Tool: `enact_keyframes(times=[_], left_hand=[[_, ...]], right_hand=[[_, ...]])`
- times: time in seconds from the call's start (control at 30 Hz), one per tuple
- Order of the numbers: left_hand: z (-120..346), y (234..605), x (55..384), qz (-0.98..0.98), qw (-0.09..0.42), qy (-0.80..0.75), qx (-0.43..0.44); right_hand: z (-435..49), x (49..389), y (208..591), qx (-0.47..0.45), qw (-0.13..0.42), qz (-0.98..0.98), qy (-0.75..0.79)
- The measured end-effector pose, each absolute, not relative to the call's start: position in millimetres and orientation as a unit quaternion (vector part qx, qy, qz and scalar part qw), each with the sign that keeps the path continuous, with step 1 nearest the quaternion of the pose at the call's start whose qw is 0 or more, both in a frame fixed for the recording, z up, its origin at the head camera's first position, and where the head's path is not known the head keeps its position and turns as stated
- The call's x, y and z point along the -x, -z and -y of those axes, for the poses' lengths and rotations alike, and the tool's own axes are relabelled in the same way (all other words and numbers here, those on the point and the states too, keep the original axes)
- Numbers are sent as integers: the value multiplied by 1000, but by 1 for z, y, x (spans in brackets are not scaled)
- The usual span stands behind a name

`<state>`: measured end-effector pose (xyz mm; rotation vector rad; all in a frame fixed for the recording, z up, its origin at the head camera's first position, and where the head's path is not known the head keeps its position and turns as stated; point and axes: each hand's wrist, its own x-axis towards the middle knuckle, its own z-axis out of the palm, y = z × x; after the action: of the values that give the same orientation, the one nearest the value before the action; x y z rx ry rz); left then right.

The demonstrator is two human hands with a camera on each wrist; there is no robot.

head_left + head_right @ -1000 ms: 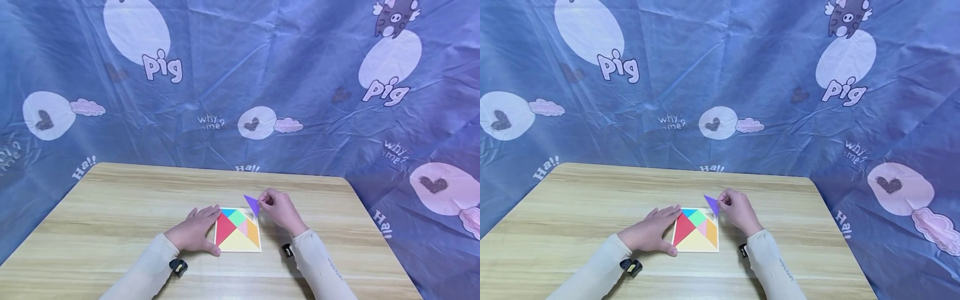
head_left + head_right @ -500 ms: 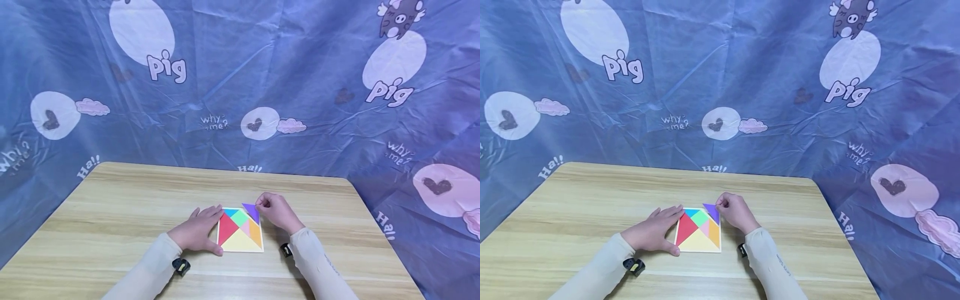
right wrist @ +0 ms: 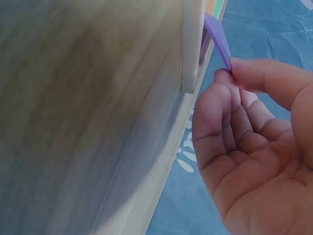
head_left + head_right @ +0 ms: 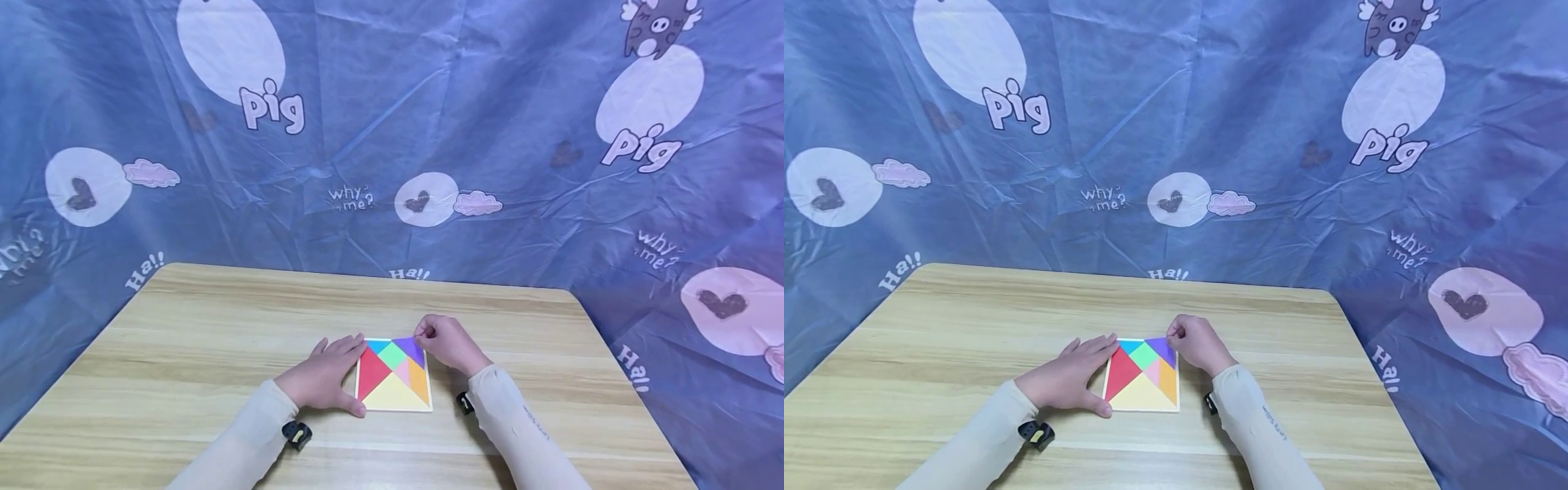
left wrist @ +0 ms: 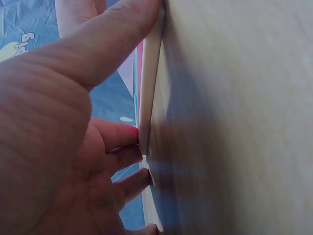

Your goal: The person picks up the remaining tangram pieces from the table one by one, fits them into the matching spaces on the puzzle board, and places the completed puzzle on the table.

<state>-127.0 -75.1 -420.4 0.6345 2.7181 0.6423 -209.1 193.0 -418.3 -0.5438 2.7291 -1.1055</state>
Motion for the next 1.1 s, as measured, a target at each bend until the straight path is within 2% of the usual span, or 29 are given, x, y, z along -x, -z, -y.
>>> enact_keyframes(times=[0.8,1.1], left_hand=[[76,422,127,-941,138,-220,-215],[76,422,128,-940,139,-226,-217]], right_hand=[[-195,217,419,186,125,-911,347],[-198,218,417,214,138,-900,353]])
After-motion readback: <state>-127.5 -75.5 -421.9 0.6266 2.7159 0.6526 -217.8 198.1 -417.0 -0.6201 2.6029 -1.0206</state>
